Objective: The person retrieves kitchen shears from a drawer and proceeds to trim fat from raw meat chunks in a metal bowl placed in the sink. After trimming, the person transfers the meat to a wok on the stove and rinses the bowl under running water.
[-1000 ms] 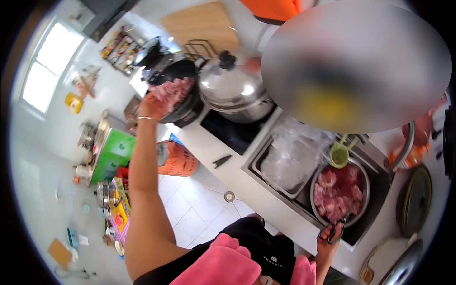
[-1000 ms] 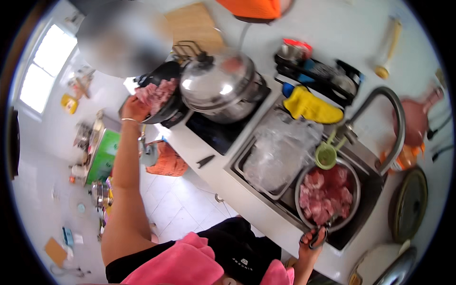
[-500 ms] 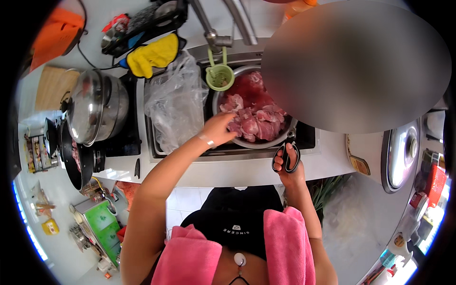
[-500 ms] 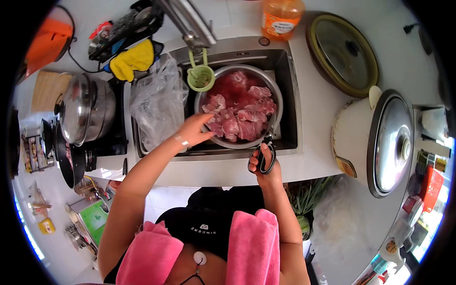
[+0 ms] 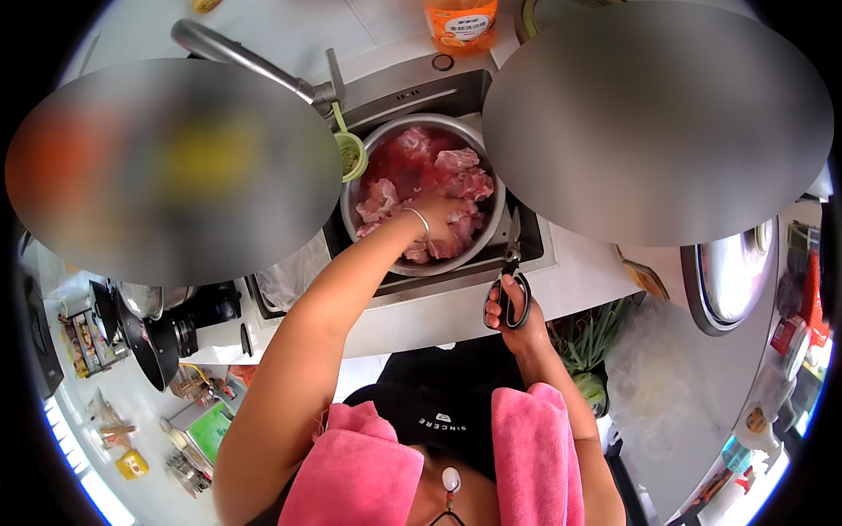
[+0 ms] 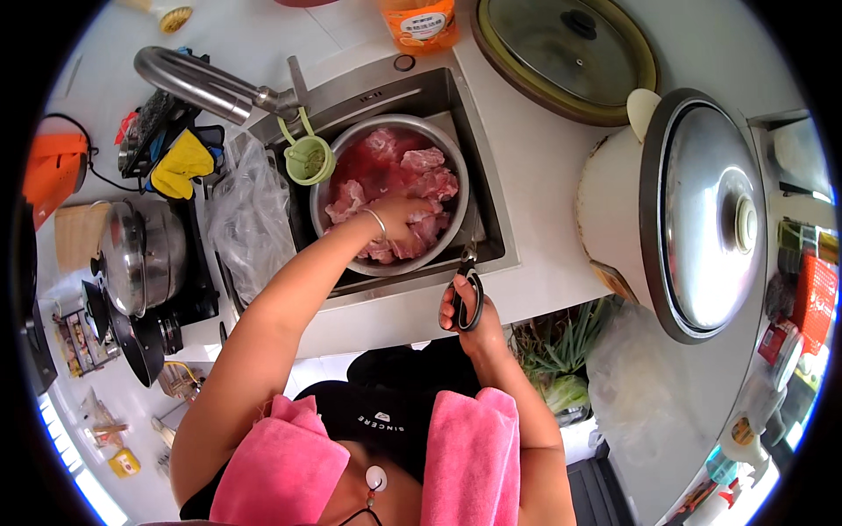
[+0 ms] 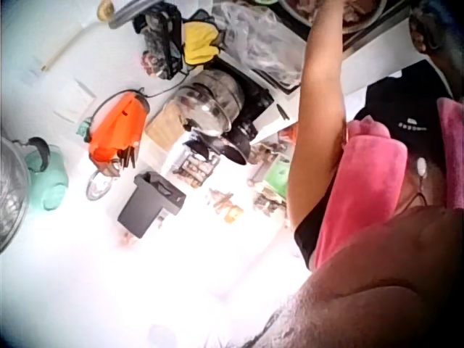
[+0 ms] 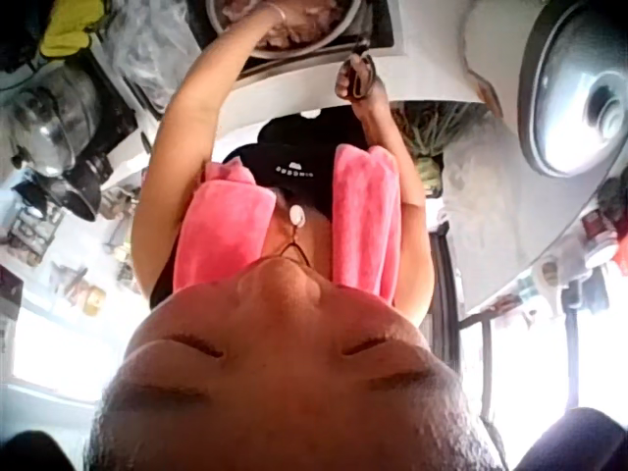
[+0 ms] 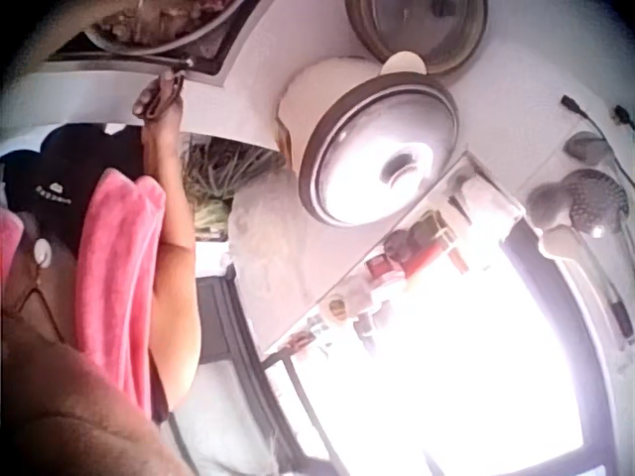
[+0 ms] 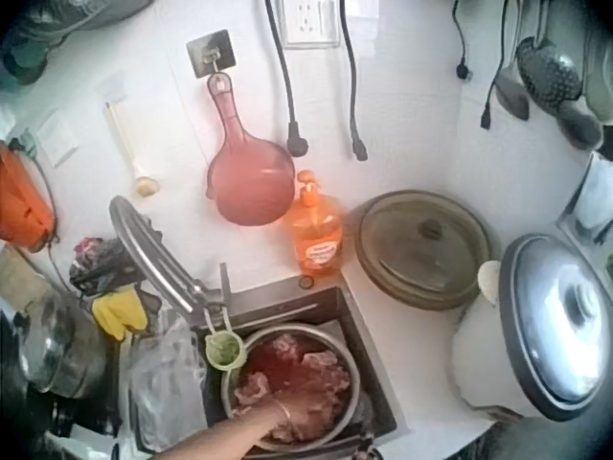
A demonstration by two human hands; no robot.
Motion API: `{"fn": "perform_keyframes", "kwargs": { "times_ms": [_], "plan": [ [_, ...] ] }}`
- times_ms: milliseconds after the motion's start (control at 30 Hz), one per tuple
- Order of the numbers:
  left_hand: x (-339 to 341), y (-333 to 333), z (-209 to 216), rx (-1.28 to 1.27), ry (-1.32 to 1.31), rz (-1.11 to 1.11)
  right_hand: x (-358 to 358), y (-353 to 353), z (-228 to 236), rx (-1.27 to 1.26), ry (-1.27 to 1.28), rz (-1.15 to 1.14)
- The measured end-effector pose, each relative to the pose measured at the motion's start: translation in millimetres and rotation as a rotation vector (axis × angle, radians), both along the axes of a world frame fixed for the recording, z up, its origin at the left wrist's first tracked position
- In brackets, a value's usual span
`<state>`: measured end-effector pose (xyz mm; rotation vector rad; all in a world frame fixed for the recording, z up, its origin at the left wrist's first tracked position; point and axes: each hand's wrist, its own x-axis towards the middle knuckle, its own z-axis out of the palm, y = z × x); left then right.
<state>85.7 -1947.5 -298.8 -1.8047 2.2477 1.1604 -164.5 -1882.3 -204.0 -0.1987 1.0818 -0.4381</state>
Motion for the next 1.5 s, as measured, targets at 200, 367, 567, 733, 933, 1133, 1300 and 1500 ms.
{"fn": "perform_keyframes", "kwargs": {
  "times_ms": [200, 367, 567, 733, 933, 1133, 1300, 1500],
  "plan": [
    [8.2, -22.4, 1.5, 0.229, -0.053, 0.017, 2.2, -4.2, -3.0, 0.009, -0.041, 0.035],
    [14.5, -22.0, 6.9, 0.257, -0.067, -0.018, 6.4, -8.8, -0.2, -0.009, -0.046, 0.042],
    [30.3, -2.8, 4.3, 0.179, -0.028, 0.074, 14.9, -6.8, -3.5, 0.006, -0.066, 0.06],
    [39.4, 1.6, -12.9, 0.208, 0.123, 0.177, 25.9, -3.2, -5.5, 0.026, -0.056, 0.071],
    [31.2, -2.8, -12.2, 0.259, 0.176, 0.271, 34.8, -5.3, -1.9, 0.005, -0.097, 0.056],
    [61.6, 20.1, -4.0, 0.248, 0.459, 0.483, 26.2, -7.7, -0.4, -0.028, -0.098, 0.077],
    [76.6, 36.3, 43.6, 0.212, 0.711, 0.84, 22.9, 1.4, -3.8, -0.151, -0.21, 0.188],
    [79.5, 48.3, 63.8, -0.283, 0.36, 0.743, 48.0, 16.7, -11.6, -0.159, -0.409, 0.417]
  ]
}}
